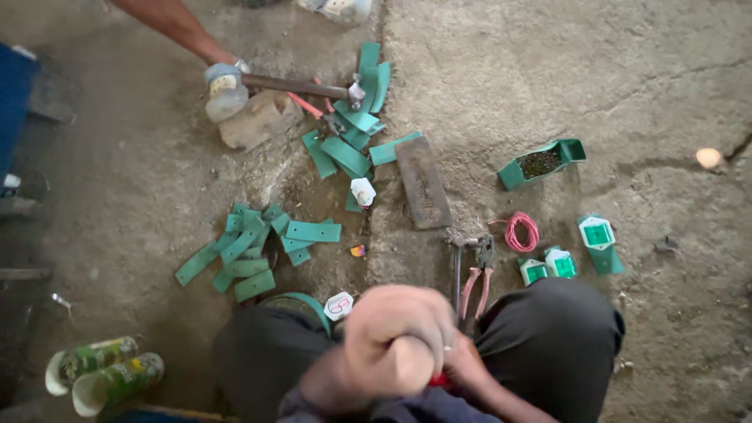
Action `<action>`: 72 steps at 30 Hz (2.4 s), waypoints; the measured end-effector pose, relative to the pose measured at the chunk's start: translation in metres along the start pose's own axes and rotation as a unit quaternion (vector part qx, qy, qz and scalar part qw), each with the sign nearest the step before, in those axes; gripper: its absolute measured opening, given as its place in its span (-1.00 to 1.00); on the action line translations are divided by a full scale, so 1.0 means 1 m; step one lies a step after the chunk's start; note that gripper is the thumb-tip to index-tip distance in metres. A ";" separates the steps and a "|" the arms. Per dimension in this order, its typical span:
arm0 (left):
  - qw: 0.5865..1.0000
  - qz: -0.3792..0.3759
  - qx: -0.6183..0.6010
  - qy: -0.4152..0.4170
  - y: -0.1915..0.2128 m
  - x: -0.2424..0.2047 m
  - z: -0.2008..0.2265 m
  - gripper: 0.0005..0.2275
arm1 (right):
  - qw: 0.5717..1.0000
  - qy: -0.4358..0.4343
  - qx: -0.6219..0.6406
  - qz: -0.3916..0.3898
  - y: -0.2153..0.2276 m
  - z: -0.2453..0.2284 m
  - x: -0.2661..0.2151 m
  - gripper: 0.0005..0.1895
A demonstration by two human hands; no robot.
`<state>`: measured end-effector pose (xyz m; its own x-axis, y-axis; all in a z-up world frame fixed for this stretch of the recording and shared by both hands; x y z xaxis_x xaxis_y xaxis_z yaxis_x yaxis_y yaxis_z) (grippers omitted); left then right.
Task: The person assembles small electrical components by inserting red wires into green plastic strips and securing them with a hammer and punch. The person also uses pliers to trim wires and a screwdriver to adjust parts.
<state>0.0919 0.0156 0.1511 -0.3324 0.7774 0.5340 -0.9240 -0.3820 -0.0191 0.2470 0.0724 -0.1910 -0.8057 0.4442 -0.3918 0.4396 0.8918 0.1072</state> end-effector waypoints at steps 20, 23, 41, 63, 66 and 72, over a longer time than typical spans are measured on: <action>0.995 -0.025 -0.069 -0.067 -0.003 0.048 -0.001 -0.73 | 0.957 -0.198 0.208 -0.042 -0.003 -0.044 -0.015 -0.61; 0.943 0.232 0.230 -0.055 -0.008 -0.010 -0.004 -0.73 | 0.946 -0.228 0.229 -0.015 -0.005 -0.033 -0.014 -0.59; 0.993 0.100 0.042 -0.054 0.012 -0.013 -0.022 -0.90 | 0.959 -0.171 0.225 -0.029 -0.006 -0.042 -0.017 -0.60; 0.966 0.230 0.103 -0.062 -0.007 -0.014 0.018 -0.91 | 0.972 -0.020 0.234 0.020 0.005 -0.042 -0.012 -0.40; 0.942 -0.135 -0.305 -0.029 0.009 -0.016 -0.005 -0.85 | 0.996 -0.059 0.072 0.006 0.007 -0.037 -0.009 -0.54; 0.964 0.206 0.100 -0.138 0.015 -0.017 0.019 -0.78 | 0.968 -0.108 0.206 0.096 0.009 -0.078 -0.014 -0.44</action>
<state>0.0872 -0.0130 0.1578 -0.5743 0.3866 0.7216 -0.6600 -0.7401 -0.1288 0.2314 0.0805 -0.1129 -0.6105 0.5306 -0.5880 0.7304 0.6643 -0.1589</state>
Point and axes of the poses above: each hand's wrist, its own x-axis towards the middle knuckle, its own y-axis out of the back of the hand, z = x × y, the point moved 2 cm from there along x, towards the middle knuckle, and after that the axes turned 5 degrees about z, right-handed, at the moved point
